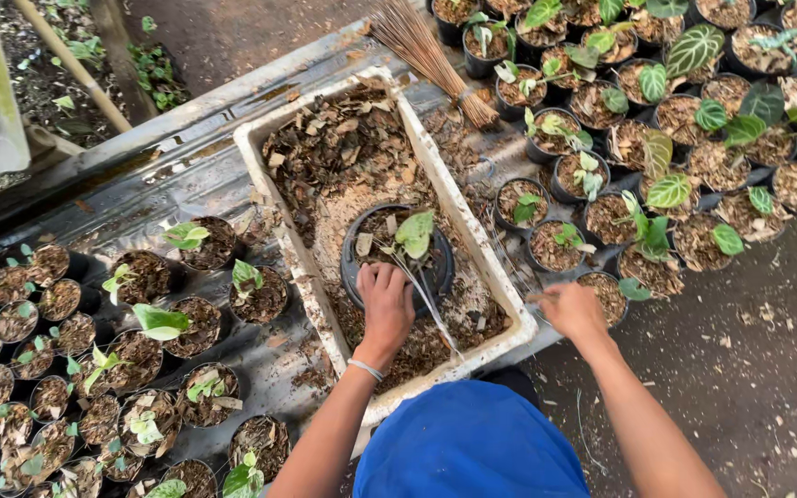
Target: The person repeatedly pots small plants into black plastic nursery pots using a small hand trowel to add soil and a thin wire to secure the plant. The person works at a table with many potted plants and a container of soil, handling each plant one at a time.
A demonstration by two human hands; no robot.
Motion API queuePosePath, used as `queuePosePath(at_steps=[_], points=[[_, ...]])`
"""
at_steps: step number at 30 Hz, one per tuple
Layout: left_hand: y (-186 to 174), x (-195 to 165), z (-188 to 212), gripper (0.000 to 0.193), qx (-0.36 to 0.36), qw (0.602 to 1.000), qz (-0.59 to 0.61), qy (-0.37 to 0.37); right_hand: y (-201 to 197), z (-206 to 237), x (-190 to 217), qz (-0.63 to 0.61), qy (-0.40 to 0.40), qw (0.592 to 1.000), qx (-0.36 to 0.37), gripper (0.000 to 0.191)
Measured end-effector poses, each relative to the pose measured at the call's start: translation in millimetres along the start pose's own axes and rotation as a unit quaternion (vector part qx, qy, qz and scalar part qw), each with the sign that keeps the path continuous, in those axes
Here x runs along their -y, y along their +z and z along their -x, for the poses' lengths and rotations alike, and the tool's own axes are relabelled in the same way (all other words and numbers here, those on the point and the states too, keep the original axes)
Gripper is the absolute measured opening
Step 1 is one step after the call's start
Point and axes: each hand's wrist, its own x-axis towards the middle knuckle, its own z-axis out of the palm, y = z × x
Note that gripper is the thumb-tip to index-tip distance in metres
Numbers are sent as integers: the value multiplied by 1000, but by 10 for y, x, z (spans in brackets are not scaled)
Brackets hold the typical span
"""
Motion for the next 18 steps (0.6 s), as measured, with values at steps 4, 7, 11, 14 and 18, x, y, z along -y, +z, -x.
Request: queuePosePath(at_steps=[4,7,11,14,18], points=[[-22,-23,3,20,-4,1000,3,-4,-39,-76,290,4,45,998,43,33],[-92,-64,22,21,3,1000,9,-11,-52,-93,473,-19,69,997,35,30],[-205,-118,89,27,-19,1000,6,-7,-60,-89,538,-13,61,997,36,31],[-259,-154,148,31,-48,998,-1,-29,-39,-120,518,-11,60,997,52,28],[-292,-162,186,33,-95,992,0,-87,-15,-195,509,8,31,997,74,25]])
